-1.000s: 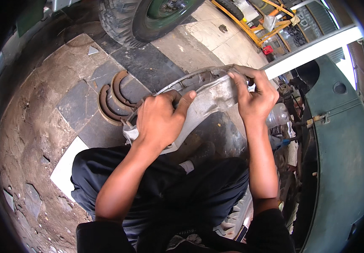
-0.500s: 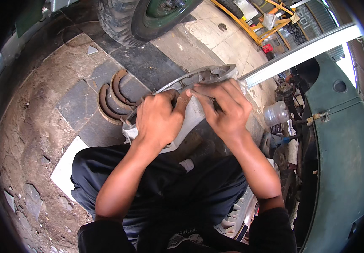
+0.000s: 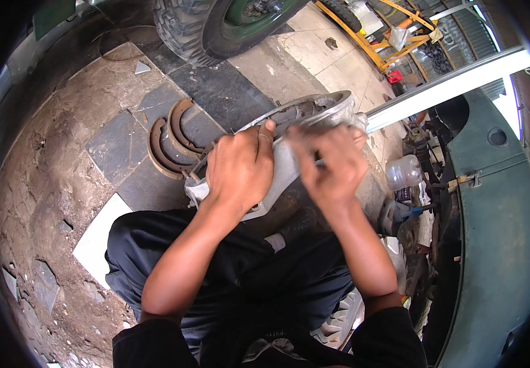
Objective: The person sits on the floor and assembles brake components by hand. They place brake shoes into a metal backing plate, insert small metal pins into holes, and adjust the parts to fit together. The person flips the assembly over to work on different sides and continues inserting pins.
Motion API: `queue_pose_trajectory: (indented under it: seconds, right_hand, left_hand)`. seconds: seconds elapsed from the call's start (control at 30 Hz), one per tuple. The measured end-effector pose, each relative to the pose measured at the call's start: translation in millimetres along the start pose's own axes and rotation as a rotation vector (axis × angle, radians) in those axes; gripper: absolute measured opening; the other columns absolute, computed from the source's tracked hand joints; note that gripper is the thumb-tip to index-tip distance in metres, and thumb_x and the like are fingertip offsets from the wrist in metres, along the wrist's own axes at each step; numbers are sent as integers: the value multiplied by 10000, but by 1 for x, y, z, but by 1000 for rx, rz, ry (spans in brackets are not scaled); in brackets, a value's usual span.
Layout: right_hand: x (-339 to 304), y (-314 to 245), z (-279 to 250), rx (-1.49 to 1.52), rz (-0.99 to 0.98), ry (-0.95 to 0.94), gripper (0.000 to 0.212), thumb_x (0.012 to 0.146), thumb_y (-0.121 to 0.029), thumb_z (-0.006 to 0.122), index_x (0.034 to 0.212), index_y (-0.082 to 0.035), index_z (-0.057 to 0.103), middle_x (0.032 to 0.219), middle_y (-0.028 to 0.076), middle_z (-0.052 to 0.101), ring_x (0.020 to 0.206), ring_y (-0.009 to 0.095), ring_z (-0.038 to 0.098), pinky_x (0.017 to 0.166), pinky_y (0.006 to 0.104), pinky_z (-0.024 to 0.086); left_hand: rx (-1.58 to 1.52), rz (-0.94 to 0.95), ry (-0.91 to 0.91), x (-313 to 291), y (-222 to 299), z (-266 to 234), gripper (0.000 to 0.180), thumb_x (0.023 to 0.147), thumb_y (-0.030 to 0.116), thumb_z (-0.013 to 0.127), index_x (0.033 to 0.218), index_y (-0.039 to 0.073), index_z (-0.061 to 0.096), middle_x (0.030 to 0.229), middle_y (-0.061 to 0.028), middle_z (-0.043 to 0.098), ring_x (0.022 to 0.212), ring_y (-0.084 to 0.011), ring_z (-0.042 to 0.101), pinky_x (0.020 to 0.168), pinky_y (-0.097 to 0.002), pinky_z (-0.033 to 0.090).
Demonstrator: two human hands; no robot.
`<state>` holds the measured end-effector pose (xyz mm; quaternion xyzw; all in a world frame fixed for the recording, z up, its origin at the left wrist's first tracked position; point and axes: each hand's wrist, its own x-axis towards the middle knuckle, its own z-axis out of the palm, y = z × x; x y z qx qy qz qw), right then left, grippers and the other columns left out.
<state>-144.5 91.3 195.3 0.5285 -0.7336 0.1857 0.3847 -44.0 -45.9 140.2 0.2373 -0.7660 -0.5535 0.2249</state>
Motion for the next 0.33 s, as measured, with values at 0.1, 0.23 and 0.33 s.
queue_pose_trajectory:
  seconds: [0.1,0.23,0.33]
  right_hand:
    - [3,-1,-3,-39,30,25,113,810,-42,877,894,-86,817,898,73,805,790,220,735,800,343,522]
    - [7,-18,-12,-5,-39,-132,105,811,-45,879,893,-79,822,908,96,809,759,234,731,723,360,537]
    - [20,-6,-12,22,342,-105,65,865,-91,831,928,-100,820,928,83,811,879,255,766,926,319,451]
  left_hand:
    - [5,15,21,0,-2,2,558,1122,409,505,869,-36,727,812,-333,668,866,-563,647,790,-589,484]
    - [19,9,29,-2,-4,4,547,1120,407,510,891,-34,738,833,-343,671,887,-564,653,808,-603,485]
    - [28,-27,-13,1,0,1,548,1109,423,534,890,-33,743,874,-344,684,909,-554,664,848,-610,491]
